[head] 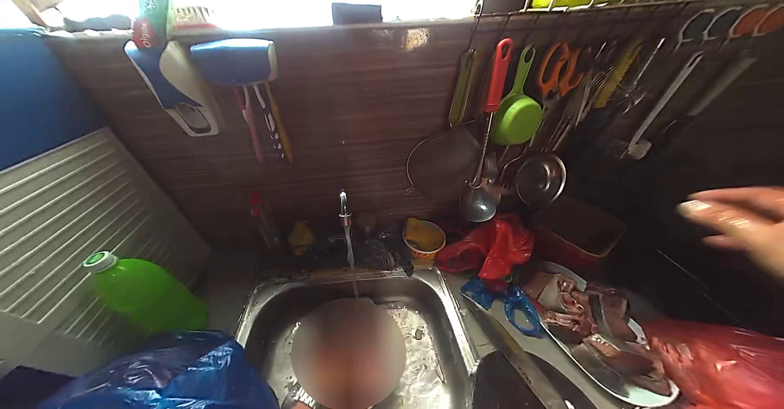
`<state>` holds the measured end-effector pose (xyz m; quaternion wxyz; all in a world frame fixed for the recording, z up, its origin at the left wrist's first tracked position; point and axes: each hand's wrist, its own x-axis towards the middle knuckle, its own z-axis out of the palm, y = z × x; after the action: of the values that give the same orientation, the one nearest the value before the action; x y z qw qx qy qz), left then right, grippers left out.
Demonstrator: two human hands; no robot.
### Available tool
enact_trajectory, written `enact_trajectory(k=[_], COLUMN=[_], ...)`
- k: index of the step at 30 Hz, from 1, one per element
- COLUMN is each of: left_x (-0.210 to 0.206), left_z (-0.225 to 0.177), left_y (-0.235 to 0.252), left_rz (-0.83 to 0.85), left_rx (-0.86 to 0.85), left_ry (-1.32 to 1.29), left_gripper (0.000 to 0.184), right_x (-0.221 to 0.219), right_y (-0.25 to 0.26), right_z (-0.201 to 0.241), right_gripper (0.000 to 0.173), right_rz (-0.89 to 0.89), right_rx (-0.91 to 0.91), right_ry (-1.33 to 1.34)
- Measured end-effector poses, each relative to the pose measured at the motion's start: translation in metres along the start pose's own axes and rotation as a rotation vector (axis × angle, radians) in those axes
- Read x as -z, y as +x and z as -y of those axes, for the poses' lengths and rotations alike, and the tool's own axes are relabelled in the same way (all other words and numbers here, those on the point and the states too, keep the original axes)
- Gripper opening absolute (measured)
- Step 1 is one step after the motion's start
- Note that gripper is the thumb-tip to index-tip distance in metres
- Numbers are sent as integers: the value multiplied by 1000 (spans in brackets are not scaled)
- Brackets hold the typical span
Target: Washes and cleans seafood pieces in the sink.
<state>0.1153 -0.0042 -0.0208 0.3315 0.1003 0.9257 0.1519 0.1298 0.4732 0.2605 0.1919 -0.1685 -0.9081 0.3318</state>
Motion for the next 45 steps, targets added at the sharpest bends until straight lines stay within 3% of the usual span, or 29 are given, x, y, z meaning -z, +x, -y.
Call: enact_trajectory(k=[2,8,10,12,15,17,20,23,26,30,33,36,39,41,45], left_x=[0,-30,-27,-18,1,16,39,63,87,116,119,98,68,47,-7], left_z=[7,13,13,18,25,19,4,-10,-9,10,26,36,37,32,13], left_y=[16,41,45,48,36,22,4,-15,-29,-39,-36,-22,-15,-22,-34], left_rz=[-70,-118,-78,-83,-250,-344,-362,-404,-499,-634,-653,-690,-720,-663,-498], left_rx=[-12,13,32,8,-148,-242,-352,-468,-522,-497,-429,-326,-204,-124,-321], left_ry=[-70,268,205,-27,-524,-794,-975,-1064,-1185,-1322,-1401,-1378,-1157,-1014,-839], left_gripper=[58,52,45,43,38,33,28,26,27,31,32,31,28,47,67], right_x=[-53,-240,-283,-310,-331,-338,-358,-370,-369,-343,-325,-325,-336,-347,-368], right_y=[-26,-133,-153,-163,-166,-165,-166,-165,-160,-143,-130,-123,-128,-134,-144], right_z=[-2,19,16,12,13,17,22,31,39,59,78,88,92,92,83], right_gripper=[35,41,41,41,43,54,74,57,41,25,24,22,26,27,30], right_rz=[142,895,1049,1117,1078,1020,962,947,912,945,977,1003,979,948,896], right_rx=[236,312,335,345,284,230,253,310,182,39,22,29,-37,-141,-348], right_ry=[-8,49,45,25,43,94,166,250,444,809,919,882,822,782,841])
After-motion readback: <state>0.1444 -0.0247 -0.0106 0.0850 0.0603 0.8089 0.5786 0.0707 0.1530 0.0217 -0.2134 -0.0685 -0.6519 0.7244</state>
